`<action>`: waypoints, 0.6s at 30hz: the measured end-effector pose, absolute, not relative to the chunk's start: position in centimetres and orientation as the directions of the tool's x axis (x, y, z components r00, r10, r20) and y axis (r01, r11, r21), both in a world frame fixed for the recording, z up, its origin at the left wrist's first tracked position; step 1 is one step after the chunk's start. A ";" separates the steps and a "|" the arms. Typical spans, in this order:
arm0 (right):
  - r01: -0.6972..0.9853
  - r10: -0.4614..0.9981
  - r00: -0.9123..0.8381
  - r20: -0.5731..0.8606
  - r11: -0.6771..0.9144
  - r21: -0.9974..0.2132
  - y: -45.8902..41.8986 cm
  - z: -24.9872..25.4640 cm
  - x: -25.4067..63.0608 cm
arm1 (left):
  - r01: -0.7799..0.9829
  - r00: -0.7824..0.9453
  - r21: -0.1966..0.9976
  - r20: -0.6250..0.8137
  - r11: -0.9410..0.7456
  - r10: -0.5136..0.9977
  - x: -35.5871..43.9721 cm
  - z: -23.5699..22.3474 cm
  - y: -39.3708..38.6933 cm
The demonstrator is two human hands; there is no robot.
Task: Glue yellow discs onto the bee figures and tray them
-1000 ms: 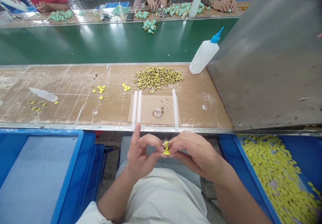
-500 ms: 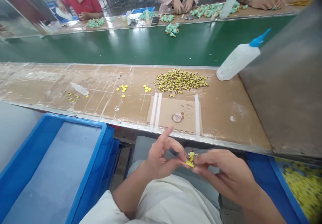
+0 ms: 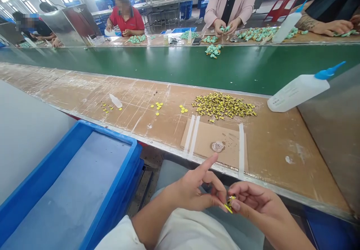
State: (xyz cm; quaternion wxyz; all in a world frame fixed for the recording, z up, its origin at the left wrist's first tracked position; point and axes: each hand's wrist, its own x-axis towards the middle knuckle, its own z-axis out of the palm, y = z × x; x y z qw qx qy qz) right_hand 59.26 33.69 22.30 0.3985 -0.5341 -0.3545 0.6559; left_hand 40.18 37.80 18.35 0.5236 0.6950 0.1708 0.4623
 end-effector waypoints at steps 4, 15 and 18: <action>-0.141 0.888 -0.150 -0.434 -0.454 -0.880 34.3 23.0 58.5 | -0.324 0.490 0.895 0.437 -0.307 0.754 39.7 18.3 37.9; -0.266 0.985 0.020 -0.174 -0.162 -0.950 37.1 21.9 55.6 | -0.224 -0.205 0.884 0.369 -0.411 0.906 40.6 17.9 37.2; -0.264 0.986 0.101 -0.133 -0.102 -0.959 37.3 22.0 54.9 | -0.189 -0.212 0.896 0.362 -0.402 0.908 40.5 17.6 36.8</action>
